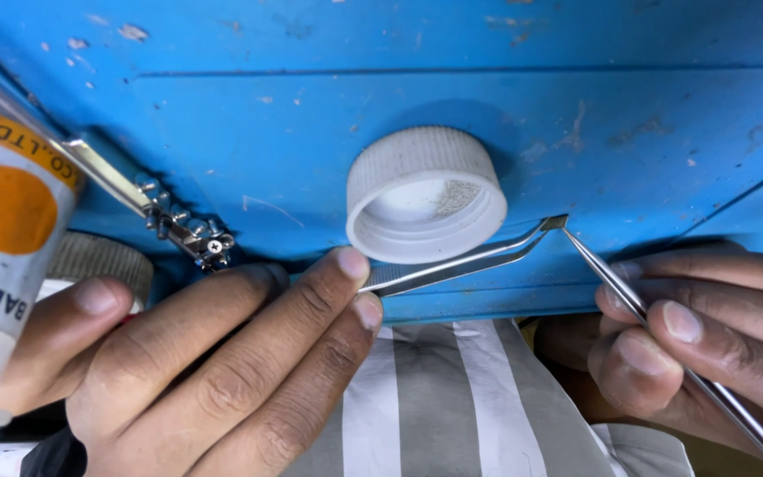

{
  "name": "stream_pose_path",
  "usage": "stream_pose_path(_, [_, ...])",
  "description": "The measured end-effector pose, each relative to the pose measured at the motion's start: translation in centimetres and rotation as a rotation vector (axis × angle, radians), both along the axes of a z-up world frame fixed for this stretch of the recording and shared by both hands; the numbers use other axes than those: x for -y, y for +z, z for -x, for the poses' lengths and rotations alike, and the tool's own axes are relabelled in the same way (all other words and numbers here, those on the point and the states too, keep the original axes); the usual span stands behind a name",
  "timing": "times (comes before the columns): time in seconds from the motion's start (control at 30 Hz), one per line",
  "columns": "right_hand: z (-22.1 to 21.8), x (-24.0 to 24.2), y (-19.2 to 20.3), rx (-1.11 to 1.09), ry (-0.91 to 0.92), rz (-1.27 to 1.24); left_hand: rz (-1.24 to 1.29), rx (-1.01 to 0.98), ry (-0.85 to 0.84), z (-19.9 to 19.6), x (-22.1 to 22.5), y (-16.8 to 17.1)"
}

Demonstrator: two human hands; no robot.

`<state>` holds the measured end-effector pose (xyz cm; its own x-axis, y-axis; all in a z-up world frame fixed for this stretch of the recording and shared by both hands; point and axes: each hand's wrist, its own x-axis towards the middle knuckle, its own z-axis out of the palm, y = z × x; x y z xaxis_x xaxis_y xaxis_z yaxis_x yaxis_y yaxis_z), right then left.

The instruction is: Using tweezers to precisely position a small electronic component on a work surface for repair.

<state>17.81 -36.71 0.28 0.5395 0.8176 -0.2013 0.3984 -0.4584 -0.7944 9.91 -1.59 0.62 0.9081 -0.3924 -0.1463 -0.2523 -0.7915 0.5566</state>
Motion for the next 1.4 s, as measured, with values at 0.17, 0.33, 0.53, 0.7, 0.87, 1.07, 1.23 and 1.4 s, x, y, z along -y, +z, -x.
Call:
stream_pose_path(0.17, [0.0,-0.1,0.2,0.022,0.014,-0.03,0.02,0.027,0.094,-0.1,0.8,0.5])
stream_pose_path(0.33, [1.7,-1.4,1.9,0.008,-0.142,0.018,0.115,0.185,0.078,0.2,0.8,0.0])
stream_pose_path(0.53, [2.3,-1.6,2.7,0.064,-0.258,-0.014,0.139,0.334,0.077,-0.3,1.0,1.4])
stream_pose_path(0.7, [1.9,-1.4,3.4,0.111,-0.252,-0.111,0.156,0.372,0.133,-0.9,1.8,2.9])
stream_pose_path(0.87, [2.1,-0.6,2.5,0.091,-0.225,-0.201,0.161,0.496,0.12,-0.5,2.1,2.8])
stream_pose_path(1.07, [2.5,-1.0,3.1,0.111,-0.257,-0.268,0.144,0.461,0.13,0.0,2.7,4.2])
stream_pose_path(1.23, [3.1,-1.4,3.4,0.132,-0.309,-0.273,0.144,0.505,0.133,0.2,2.8,4.0])
stream_pose_path(1.4, [3.7,-1.7,3.3,0.161,-0.365,-0.27,0.146,0.498,0.128,0.4,2.7,3.9])
